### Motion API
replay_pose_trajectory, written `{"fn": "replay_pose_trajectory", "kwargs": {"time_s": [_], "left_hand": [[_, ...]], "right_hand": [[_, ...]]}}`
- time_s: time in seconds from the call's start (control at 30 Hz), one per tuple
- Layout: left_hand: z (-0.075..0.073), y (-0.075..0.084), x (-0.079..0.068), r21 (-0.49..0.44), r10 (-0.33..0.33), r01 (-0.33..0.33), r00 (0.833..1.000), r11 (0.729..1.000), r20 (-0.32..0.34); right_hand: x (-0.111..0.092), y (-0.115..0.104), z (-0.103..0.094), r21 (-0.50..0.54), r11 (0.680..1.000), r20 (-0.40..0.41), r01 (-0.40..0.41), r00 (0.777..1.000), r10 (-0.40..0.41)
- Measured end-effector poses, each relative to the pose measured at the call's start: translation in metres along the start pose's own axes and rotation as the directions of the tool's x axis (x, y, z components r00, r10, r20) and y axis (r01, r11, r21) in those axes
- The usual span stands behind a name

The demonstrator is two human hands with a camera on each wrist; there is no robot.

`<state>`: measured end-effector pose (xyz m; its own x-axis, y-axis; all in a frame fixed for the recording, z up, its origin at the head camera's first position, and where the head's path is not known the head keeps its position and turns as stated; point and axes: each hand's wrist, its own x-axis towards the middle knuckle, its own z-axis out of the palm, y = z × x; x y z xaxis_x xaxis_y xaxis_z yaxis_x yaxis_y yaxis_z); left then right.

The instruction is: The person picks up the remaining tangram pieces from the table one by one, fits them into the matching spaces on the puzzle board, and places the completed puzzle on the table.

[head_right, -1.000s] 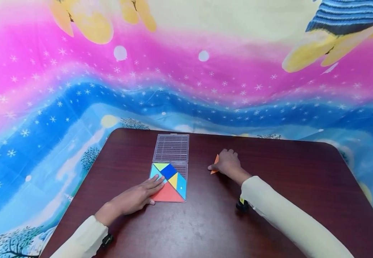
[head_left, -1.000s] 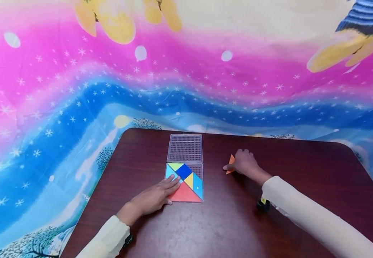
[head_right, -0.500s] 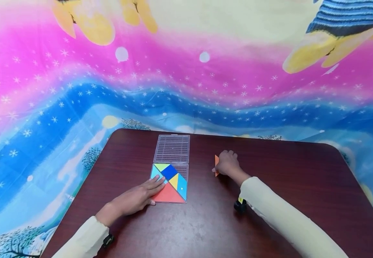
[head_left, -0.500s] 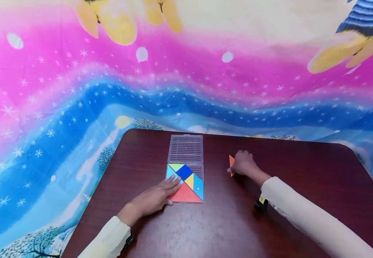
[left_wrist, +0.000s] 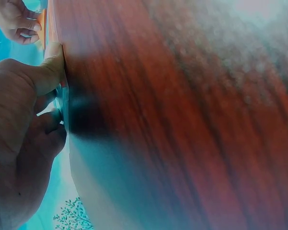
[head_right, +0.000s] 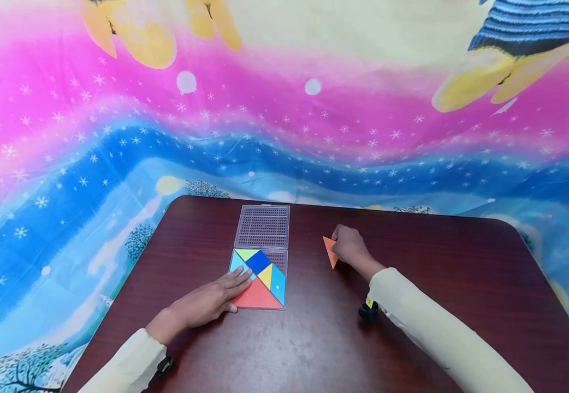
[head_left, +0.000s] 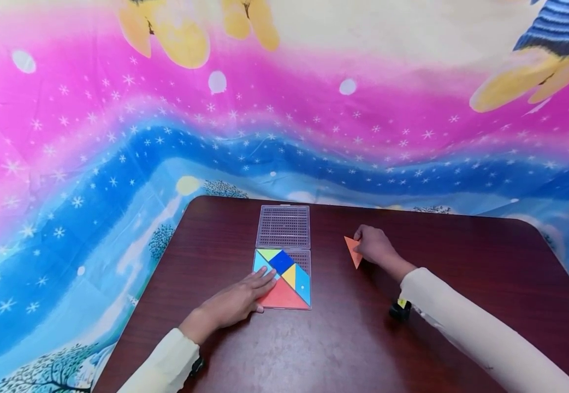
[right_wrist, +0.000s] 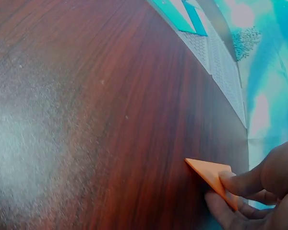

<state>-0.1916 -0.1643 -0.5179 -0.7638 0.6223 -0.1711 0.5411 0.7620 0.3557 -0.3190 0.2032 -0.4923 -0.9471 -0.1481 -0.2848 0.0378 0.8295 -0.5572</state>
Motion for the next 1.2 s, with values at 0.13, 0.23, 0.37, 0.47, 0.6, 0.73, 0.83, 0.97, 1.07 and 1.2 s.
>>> {"fn": "replay_pose_trajectory", "kwargs": {"time_s": [0.13,0.23,0.37,0.47,0.6,0.73,0.83,0.97,1.07,1.2], "left_hand": [[-0.001,-0.001,0.0,0.004,-0.002,0.002,1.0,1.0,-0.001],[-0.002,-0.001,-0.001,0.008,0.0,0.0,1.0,1.0,0.001],[-0.002,-0.001,-0.001,0.019,0.011,-0.011,1.0,1.0,0.005],[-0.003,-0.001,-0.001,0.027,0.016,-0.016,1.0,1.0,0.005],[-0.002,-0.002,0.0,0.026,0.016,-0.017,1.0,1.0,0.007],[0.0,-0.002,0.001,0.021,0.013,-0.014,1.0,1.0,0.012],[0.001,-0.002,0.0,0.023,0.012,-0.012,1.0,1.0,0.014],[0.002,-0.003,0.0,0.033,0.02,-0.02,1.0,0.999,0.013],[0.003,-0.004,-0.001,0.044,0.029,-0.03,1.0,0.999,0.009],[0.004,-0.005,0.0,0.06,0.036,-0.037,0.999,0.998,0.009]], "right_hand": [[0.003,0.003,-0.006,0.062,0.998,0.001,-0.011,1.0,0.011],[0.006,0.005,-0.009,0.143,0.989,0.011,-0.032,0.999,0.031],[0.009,0.006,-0.009,0.263,0.964,0.029,-0.027,0.999,0.02],[0.011,0.005,-0.008,0.335,0.942,0.043,0.021,0.998,-0.038],[0.012,0.002,-0.007,0.396,0.915,0.054,0.073,0.993,-0.103],[0.011,-0.005,-0.005,0.434,0.896,0.058,0.096,0.989,-0.134],[0.012,-0.01,-0.004,0.462,0.882,0.065,0.098,0.987,-0.144],[0.013,-0.019,-0.001,0.482,0.872,0.079,0.084,0.987,-0.138],[0.014,-0.027,0.002,0.506,0.861,0.097,0.058,0.987,-0.124],[0.017,-0.036,0.005,0.528,0.849,0.121,0.011,0.989,-0.089]]}}
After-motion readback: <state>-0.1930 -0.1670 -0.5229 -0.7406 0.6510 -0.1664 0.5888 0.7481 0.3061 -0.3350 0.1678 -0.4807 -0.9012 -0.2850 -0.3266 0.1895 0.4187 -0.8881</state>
